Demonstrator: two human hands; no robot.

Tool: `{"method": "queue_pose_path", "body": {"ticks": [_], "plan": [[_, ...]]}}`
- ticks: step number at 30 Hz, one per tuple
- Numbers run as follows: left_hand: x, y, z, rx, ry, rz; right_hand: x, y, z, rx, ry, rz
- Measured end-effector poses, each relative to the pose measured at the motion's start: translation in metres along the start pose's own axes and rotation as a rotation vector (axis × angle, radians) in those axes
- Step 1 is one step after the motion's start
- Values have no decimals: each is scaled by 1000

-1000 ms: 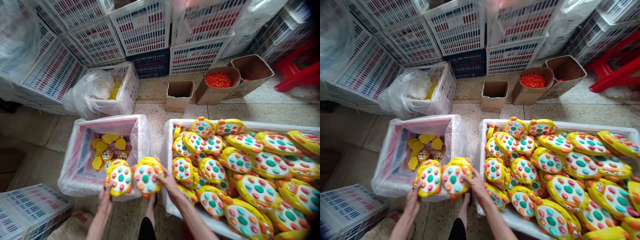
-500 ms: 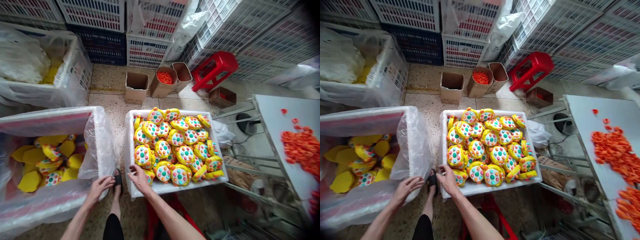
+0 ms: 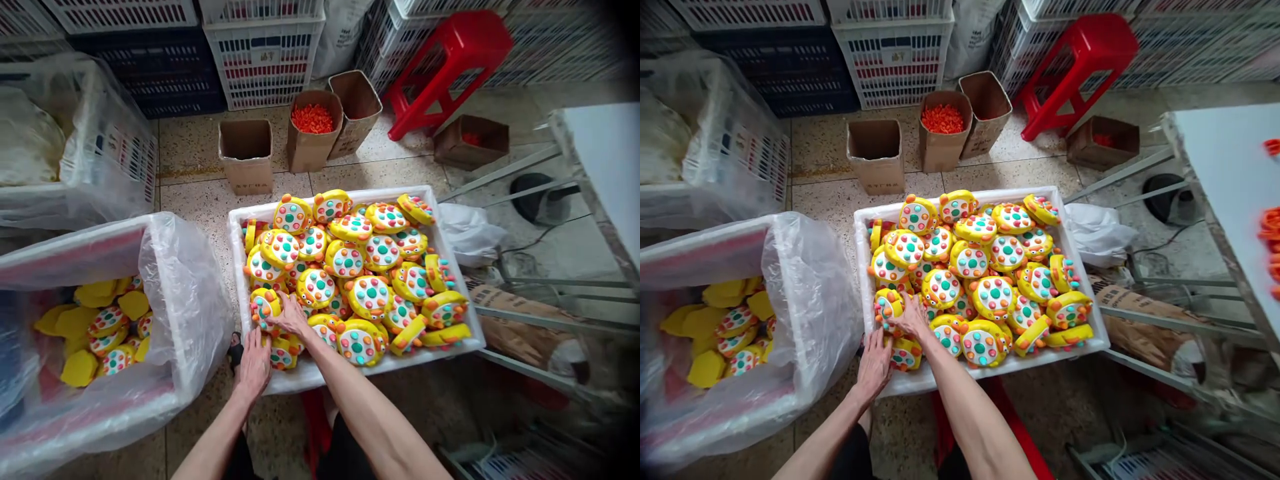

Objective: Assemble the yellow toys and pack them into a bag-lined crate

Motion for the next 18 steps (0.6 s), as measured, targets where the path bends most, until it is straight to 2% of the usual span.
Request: {"method": "queue_pose_path", "body": {"ticks": [4, 8, 10, 13, 16, 18], "plan": [[8, 3, -2, 10, 31, 91, 13, -16, -10, -3, 3, 71], [5, 5, -8, -7, 49, 64, 29, -35, -30, 65, 25, 188], [1, 6, -11, -35, 60, 4, 40, -49, -40, 134, 92, 242], [-1, 3, -15, -73, 75, -136, 55, -81, -56, 228, 240, 331], [-5, -16, -29, -51, 24, -295, 50, -113, -75, 236, 335, 451], [-19, -41, -48, 9, -84, -384, 31, -120, -84, 201, 359, 535]]}}
Point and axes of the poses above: each hand's wrist, its own z-axis towards the middle knuckle, its own y-axis out of the palm, x = y × z, the point moved 1 cm from there along z, towards the middle knuckle, and after that the axes turned 10 degrees about x, right-handed, at the moved point
